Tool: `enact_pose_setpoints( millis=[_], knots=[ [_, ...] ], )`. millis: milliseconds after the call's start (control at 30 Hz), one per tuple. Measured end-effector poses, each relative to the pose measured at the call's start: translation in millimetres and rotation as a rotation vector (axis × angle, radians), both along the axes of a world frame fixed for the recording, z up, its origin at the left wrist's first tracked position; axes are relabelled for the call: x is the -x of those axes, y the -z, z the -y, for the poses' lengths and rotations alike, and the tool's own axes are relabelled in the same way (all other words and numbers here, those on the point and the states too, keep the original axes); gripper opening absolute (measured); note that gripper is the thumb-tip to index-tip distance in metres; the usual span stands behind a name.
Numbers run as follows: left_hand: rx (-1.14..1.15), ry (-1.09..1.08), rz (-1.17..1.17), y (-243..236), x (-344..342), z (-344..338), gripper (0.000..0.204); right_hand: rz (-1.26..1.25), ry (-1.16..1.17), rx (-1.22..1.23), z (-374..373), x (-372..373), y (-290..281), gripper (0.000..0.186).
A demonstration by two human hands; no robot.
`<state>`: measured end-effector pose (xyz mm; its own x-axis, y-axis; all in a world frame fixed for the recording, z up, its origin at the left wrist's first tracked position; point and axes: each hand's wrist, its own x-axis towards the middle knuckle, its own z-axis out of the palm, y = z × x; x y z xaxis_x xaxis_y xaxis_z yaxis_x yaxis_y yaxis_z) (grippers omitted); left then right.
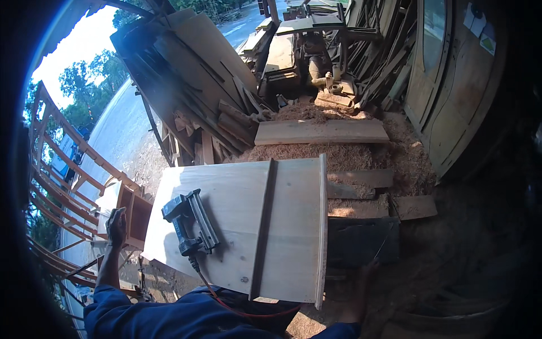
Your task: The person applies glue to a wooden strip and uses a pneumatic nail gun to attach it to a larger wooden panel.
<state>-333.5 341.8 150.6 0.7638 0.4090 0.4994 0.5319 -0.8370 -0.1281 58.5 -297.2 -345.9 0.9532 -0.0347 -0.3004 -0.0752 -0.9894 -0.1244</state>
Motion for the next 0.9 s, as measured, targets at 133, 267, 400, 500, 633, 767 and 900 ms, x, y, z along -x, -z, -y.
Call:
enact_pose_setpoints(
  millis=[133,267,400,500,633,767,900],
  knots=[
    [0.065,0.030,0.119,11,31,16,0.015,0.100,0.622,-0.595,15,40,-113,0.050],
    [0.096,0.102,0.153,32,25,9,0.023,0.392,0.738,-1.108,41,102,-223,0.052],
    [0.102,0.226,0.279,30,-8,-5,0.024,0.453,0.660,-1.600,49,169,-340,0.056],
    [0.187,0.234,0.289,41,-21,-13,0.025,0.330,0.557,-1.625,-4,203,-406,0.039],
    [0.239,0.298,0.352,60,-5,3,0.021,0.126,0.441,-1.644,-102,247,-426,0.025],
    [0.507,0.615,0.310,58,-6,55,0.022,-0.058,0.422,-1.643,-174,300,-406,0.028],
    [0.698,1.023,0.143,37,-35,118,0.038,0.013,0.508,-1.568,-224,319,-376,0.036]
  ],
)
